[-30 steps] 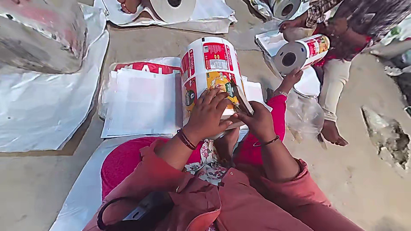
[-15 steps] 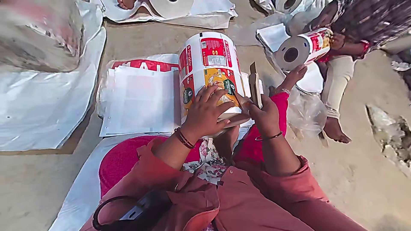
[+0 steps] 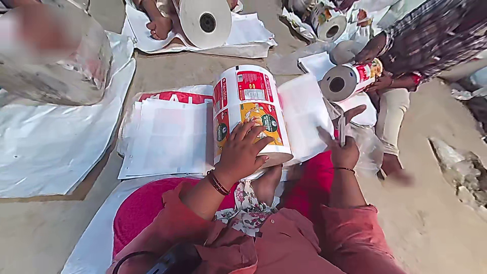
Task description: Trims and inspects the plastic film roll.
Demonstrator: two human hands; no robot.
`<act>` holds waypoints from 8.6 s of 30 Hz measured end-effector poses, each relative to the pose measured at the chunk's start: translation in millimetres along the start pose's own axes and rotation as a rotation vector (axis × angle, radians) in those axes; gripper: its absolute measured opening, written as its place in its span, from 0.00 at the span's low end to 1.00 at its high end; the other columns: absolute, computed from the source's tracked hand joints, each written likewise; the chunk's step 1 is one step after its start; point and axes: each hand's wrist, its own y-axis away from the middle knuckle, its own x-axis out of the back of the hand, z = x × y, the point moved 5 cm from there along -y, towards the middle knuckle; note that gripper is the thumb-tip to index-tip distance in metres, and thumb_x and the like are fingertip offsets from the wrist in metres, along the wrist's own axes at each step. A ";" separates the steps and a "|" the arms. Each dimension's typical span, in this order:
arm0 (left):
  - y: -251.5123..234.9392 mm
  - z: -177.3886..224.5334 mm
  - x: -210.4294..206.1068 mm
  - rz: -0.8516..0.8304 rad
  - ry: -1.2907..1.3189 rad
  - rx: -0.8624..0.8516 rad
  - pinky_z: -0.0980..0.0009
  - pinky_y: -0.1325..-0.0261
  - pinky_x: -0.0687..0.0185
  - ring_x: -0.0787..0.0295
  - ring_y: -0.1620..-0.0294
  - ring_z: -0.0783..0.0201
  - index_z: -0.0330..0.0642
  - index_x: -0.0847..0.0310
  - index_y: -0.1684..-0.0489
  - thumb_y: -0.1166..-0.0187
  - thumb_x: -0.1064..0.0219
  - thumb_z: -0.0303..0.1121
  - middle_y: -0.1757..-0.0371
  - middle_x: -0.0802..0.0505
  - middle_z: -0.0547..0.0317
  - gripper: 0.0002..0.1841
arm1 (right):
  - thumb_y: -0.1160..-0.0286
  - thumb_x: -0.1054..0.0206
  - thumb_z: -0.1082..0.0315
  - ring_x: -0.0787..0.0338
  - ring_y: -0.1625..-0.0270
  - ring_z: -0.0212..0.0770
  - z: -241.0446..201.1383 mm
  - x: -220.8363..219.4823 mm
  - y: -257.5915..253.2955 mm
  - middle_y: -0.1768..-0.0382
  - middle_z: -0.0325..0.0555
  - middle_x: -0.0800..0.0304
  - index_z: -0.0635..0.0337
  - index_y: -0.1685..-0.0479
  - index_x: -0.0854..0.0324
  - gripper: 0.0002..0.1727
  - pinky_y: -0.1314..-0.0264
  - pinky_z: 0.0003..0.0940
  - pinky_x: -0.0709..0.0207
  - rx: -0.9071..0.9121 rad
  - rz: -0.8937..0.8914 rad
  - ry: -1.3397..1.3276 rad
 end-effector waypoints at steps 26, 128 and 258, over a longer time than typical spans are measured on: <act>10.2 -22.0 3.7 -0.034 0.163 -0.033 0.49 0.06 0.50 0.46 0.05 0.54 0.51 0.27 0.16 0.22 0.46 0.72 0.11 0.28 0.58 0.42 | 0.18 0.35 0.65 0.08 0.51 0.55 20.0 -124.0 -13.4 0.44 0.63 0.12 0.68 0.27 0.26 0.24 0.46 0.54 0.15 -0.233 -0.511 -0.060; -60.4 -12.0 6.4 -0.131 0.058 -0.211 0.45 0.31 0.35 0.23 0.36 0.45 0.45 0.16 0.75 0.11 0.61 0.59 0.48 0.14 0.46 0.35 | 0.15 0.50 0.68 0.21 0.83 0.29 45.0 -43.6 150.3 0.64 0.42 0.13 0.46 0.10 0.42 0.31 0.83 0.21 0.23 -0.014 -0.911 -1.580; 34.0 -32.2 15.1 0.774 0.486 0.282 0.62 0.34 0.17 0.10 0.41 0.52 0.30 0.16 0.66 0.14 0.47 0.30 0.51 0.08 0.40 0.16 | 0.09 0.46 0.61 0.07 0.64 0.51 -287.8 -62.3 -13.3 0.49 0.56 0.07 0.35 0.12 0.33 0.27 0.58 0.52 0.14 0.362 -0.547 0.100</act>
